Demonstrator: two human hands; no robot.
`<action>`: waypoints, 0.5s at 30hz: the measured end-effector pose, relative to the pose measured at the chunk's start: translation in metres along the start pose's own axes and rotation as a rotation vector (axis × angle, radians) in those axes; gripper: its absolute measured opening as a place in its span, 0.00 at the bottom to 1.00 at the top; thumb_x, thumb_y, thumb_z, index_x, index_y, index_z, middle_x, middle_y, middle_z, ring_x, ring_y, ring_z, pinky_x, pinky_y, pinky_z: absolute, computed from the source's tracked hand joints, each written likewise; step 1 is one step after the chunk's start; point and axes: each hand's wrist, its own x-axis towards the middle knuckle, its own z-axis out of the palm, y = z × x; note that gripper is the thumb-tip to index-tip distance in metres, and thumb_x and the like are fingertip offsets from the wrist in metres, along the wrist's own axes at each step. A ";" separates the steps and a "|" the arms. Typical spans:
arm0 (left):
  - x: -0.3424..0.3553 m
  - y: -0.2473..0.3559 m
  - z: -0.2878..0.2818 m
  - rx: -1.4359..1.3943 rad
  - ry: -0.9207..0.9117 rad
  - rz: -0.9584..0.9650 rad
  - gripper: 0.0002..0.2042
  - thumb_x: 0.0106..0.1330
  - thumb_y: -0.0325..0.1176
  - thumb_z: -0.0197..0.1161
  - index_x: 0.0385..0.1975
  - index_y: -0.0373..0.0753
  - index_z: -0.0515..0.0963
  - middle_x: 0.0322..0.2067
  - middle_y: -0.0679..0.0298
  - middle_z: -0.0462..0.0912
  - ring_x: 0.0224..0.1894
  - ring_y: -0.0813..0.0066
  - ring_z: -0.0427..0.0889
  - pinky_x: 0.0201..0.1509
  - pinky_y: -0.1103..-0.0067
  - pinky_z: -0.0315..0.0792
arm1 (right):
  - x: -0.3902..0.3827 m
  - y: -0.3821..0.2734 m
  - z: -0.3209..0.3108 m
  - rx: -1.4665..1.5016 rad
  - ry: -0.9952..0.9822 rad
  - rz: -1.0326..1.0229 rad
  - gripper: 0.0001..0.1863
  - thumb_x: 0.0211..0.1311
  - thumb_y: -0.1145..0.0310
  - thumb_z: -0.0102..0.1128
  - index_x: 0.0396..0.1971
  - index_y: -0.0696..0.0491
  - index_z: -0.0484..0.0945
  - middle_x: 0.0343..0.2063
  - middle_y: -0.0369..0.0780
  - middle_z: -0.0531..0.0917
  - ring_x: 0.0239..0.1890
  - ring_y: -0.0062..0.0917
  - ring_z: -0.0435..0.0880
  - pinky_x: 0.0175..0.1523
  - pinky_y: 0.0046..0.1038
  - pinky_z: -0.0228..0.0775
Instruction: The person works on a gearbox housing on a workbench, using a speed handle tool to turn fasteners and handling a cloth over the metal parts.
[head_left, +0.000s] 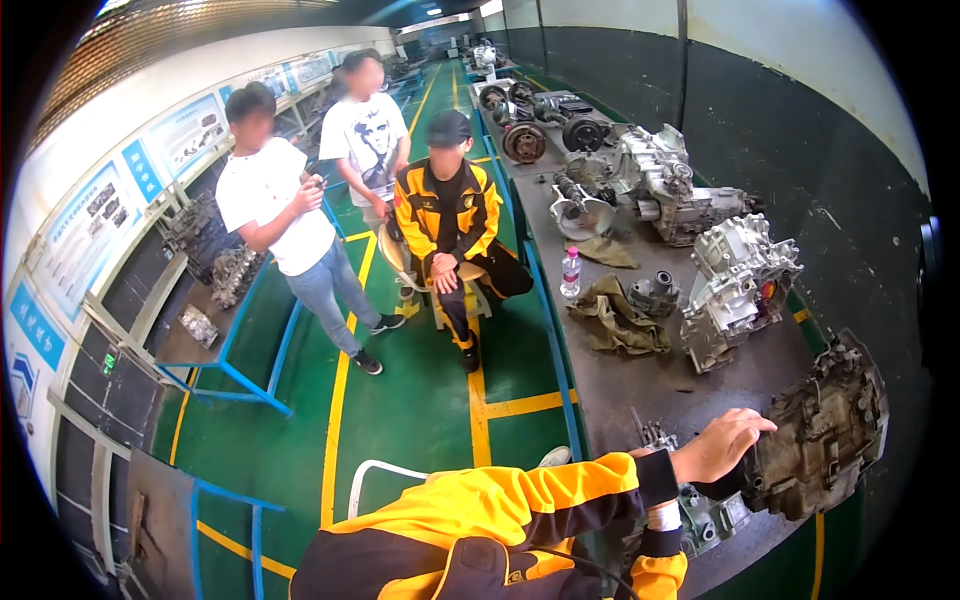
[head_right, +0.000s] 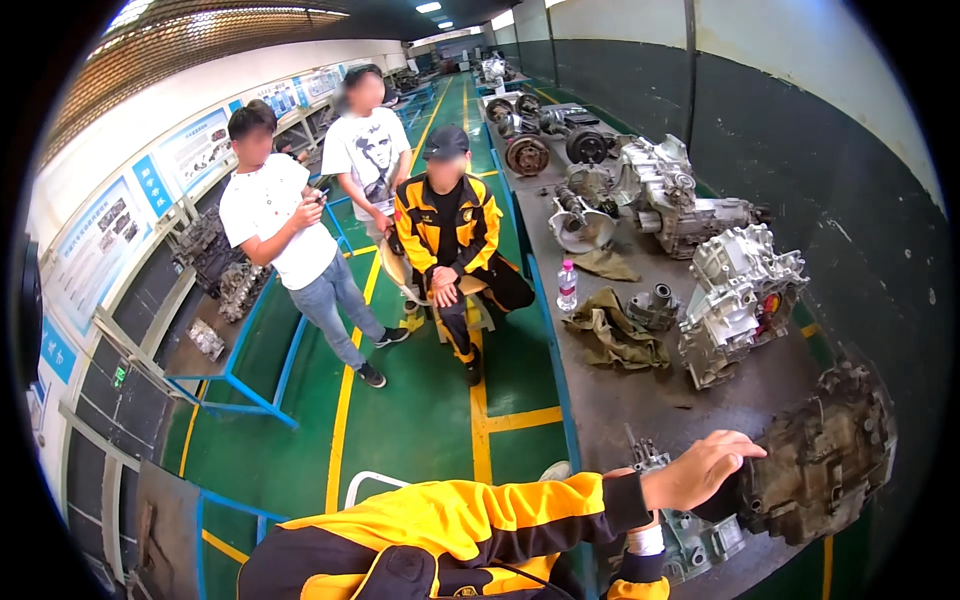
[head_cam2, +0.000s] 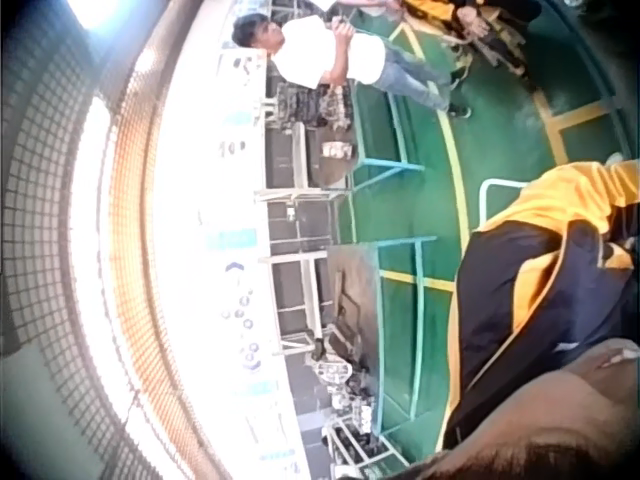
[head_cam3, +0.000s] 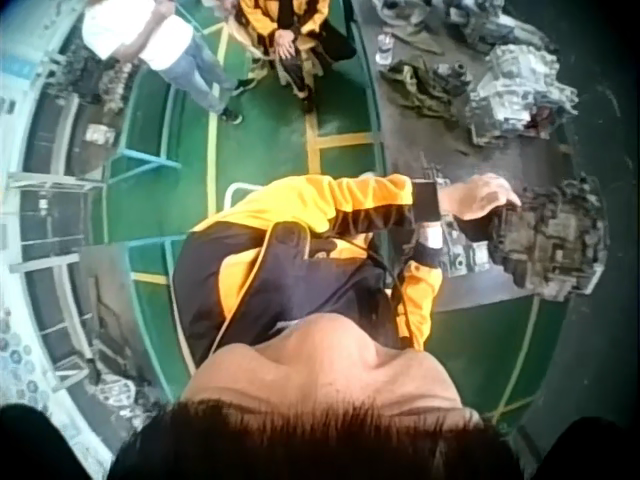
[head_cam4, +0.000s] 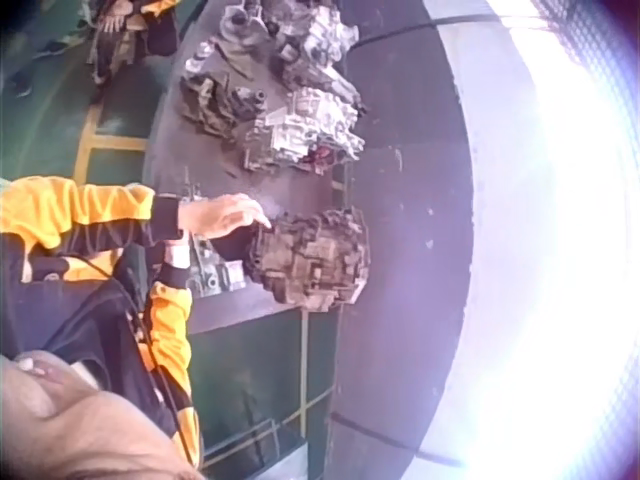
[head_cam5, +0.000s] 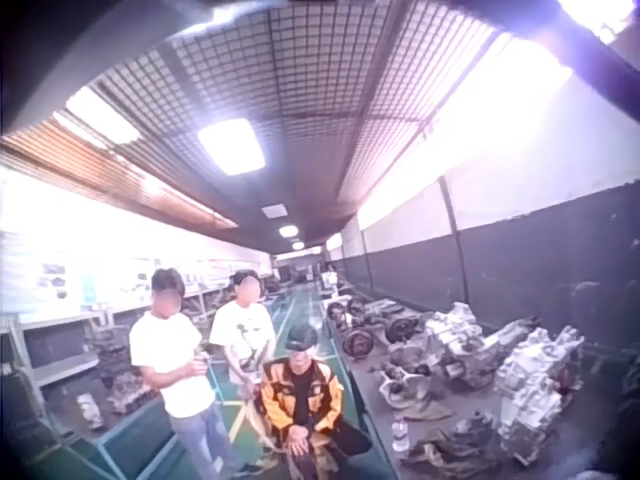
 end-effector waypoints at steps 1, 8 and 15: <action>0.001 -0.003 0.006 -0.061 0.056 0.049 0.28 0.72 0.53 0.30 0.50 0.38 0.72 0.48 0.49 0.72 0.52 0.57 0.69 0.58 0.69 0.61 | 0.001 0.001 -0.002 0.000 0.023 0.008 0.15 0.51 0.76 0.51 0.41 0.60 0.76 0.32 0.48 0.81 0.40 0.37 0.81 0.49 0.31 0.69; -0.011 0.008 0.001 -0.294 -0.144 -0.286 0.38 0.67 0.63 0.27 0.30 0.31 0.75 0.15 0.59 0.74 0.16 0.69 0.73 0.27 0.75 0.69 | -0.001 0.015 -0.016 0.019 0.233 0.044 0.14 0.50 0.74 0.52 0.39 0.59 0.77 0.31 0.47 0.81 0.39 0.37 0.81 0.47 0.32 0.69; -0.029 0.020 0.019 -0.203 -0.039 -0.326 0.40 0.63 0.70 0.32 0.15 0.33 0.69 0.13 0.59 0.71 0.20 0.65 0.75 0.28 0.71 0.68 | -0.055 0.008 -0.051 -0.020 0.389 0.102 0.14 0.50 0.73 0.53 0.38 0.58 0.77 0.30 0.47 0.81 0.38 0.37 0.81 0.46 0.32 0.70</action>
